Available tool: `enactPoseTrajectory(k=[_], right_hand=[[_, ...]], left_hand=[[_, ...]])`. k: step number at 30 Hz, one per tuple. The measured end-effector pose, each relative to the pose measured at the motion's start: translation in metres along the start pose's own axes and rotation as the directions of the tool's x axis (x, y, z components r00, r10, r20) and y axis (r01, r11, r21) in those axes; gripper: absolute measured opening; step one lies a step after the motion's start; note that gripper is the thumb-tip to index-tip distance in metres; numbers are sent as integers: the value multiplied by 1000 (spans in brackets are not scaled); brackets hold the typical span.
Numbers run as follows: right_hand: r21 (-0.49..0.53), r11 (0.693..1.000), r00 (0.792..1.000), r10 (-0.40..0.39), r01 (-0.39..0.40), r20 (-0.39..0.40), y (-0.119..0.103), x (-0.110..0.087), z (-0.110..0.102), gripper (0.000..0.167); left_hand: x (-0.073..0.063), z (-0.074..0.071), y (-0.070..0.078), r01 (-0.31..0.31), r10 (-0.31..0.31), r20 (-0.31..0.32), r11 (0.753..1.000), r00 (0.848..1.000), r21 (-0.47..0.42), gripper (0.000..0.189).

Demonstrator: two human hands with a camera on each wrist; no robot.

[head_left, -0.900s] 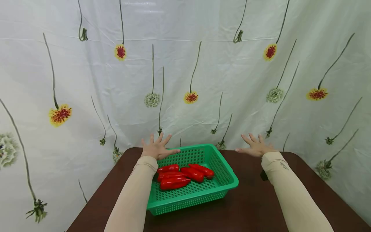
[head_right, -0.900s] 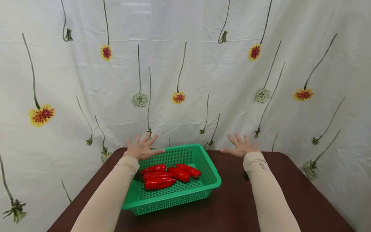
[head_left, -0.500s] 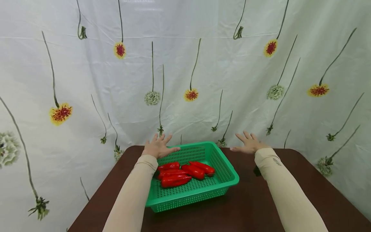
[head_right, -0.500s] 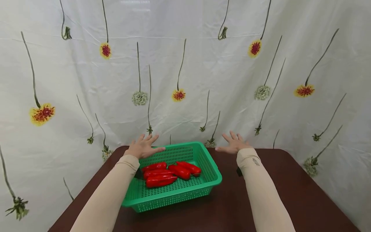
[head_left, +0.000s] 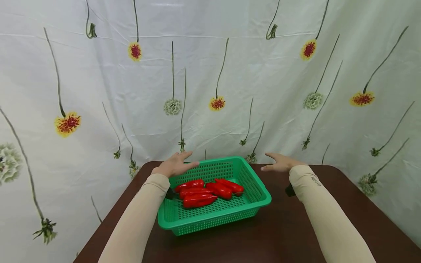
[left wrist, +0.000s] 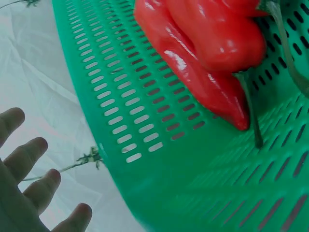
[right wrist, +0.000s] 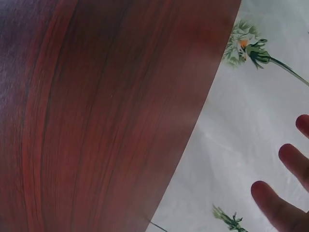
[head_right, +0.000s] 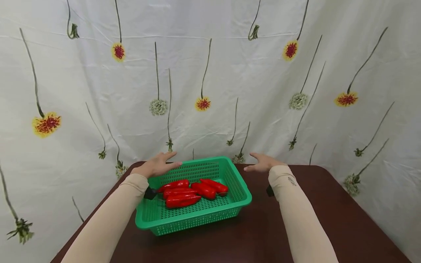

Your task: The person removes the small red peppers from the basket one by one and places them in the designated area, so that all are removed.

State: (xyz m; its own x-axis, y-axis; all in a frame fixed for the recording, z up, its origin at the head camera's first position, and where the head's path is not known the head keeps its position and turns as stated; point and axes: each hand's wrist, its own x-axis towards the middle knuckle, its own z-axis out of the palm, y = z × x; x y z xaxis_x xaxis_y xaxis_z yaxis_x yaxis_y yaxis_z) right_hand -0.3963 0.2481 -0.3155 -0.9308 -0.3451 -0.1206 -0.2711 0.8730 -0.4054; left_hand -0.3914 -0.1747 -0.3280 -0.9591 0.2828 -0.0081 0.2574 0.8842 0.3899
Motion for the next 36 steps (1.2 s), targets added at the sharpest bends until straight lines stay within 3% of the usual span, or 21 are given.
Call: enactPoseTrajectory(k=[6,10,19,24,33,36], right_hand=[[50,998,999,-34,33,18,-6,5,-2,88],[84,996,999,-34,32,19,-11,6,-2,84],[141,987,997,-77,75,7,-25,6,-1,74],[148,983,995,-104,104,-12,-35,11,2,70],[196,969,988,-153,150,-1,-45,20,12,66],[215,963,986,-169,163,9,-49,22,14,66]], left_hand=[[-5,-5,-7,-63,59,-33,992,998,-112,74],[-13,-8,-14,-77,67,-66,983,996,-165,69],[-36,-17,-31,-85,58,-149,980,987,-178,66],[-50,-16,-43,-100,61,-168,968,984,-231,62],[-67,-4,-61,-185,100,-282,938,954,-292,53],[-72,0,-65,-188,91,-306,933,948,-306,51]])
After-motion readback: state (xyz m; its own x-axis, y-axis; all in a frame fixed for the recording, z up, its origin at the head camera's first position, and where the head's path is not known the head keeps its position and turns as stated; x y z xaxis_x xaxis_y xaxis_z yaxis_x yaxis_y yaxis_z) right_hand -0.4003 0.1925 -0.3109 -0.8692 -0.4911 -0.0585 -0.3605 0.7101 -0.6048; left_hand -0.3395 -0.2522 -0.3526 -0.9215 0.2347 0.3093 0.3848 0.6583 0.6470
